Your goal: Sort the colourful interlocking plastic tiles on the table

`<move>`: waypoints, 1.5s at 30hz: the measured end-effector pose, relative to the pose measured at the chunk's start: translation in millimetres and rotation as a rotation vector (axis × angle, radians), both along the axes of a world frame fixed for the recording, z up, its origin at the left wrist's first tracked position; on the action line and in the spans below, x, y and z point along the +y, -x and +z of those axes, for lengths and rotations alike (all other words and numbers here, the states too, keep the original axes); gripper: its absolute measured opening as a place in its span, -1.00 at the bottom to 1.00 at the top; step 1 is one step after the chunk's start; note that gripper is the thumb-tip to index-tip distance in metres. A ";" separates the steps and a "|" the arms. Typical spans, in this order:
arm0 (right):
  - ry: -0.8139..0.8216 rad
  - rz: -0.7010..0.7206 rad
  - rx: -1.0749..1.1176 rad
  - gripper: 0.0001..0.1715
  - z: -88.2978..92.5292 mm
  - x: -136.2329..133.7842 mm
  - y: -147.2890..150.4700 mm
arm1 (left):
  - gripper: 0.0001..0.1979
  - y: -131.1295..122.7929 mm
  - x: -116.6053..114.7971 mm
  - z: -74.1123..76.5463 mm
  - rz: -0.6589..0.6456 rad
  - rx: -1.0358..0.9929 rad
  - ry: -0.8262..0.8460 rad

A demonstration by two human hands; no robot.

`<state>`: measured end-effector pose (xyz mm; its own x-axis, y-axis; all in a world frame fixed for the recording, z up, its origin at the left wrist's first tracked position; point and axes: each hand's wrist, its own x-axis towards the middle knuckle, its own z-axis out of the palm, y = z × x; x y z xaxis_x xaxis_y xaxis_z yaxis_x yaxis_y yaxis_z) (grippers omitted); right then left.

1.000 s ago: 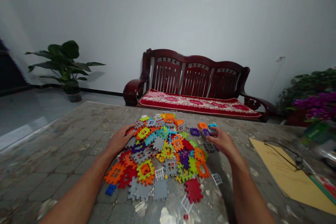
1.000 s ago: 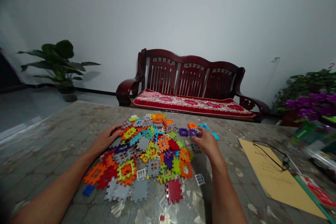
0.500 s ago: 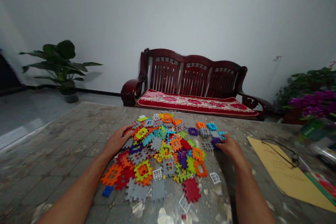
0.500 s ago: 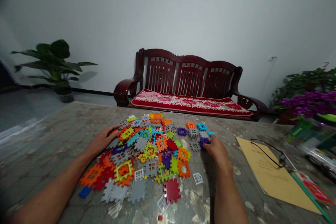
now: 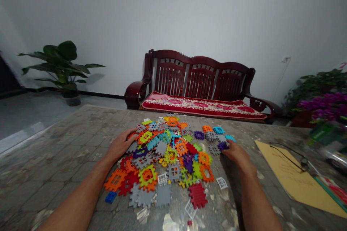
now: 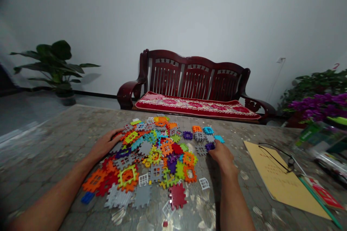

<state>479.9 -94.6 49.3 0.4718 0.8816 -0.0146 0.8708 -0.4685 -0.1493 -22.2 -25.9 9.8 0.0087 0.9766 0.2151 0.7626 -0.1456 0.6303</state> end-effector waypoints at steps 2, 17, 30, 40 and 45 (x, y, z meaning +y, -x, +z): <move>0.034 -0.006 -0.014 -0.31 4.1 -1.8 4.4 | -0.40 0.2 0.0 0.1 -0.001 -0.005 -0.003; 0.063 -0.009 -0.107 -0.49 9.2 -7.6 7.9 | -0.39 -0.2 -0.2 1.7 0.017 -0.002 0.003; 0.055 -0.002 -0.105 -0.52 8.1 -7.3 6.8 | -0.40 2.3 1.1 -1.8 0.001 -0.001 0.013; 0.038 -0.029 -0.077 -0.50 2.7 -4.6 0.4 | -0.39 1.3 1.5 -2.3 -0.008 -0.019 0.008; -0.001 -0.056 -0.023 -0.37 -4.7 -1.7 -12.7 | -0.38 2.0 2.0 -2.8 -0.007 -0.009 0.017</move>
<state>492.5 -96.3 44.6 0.5208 0.8537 -0.0016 0.8463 -0.5166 -0.1298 -24.2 -23.9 7.0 0.0136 0.9800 0.1986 0.7558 -0.1401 0.6396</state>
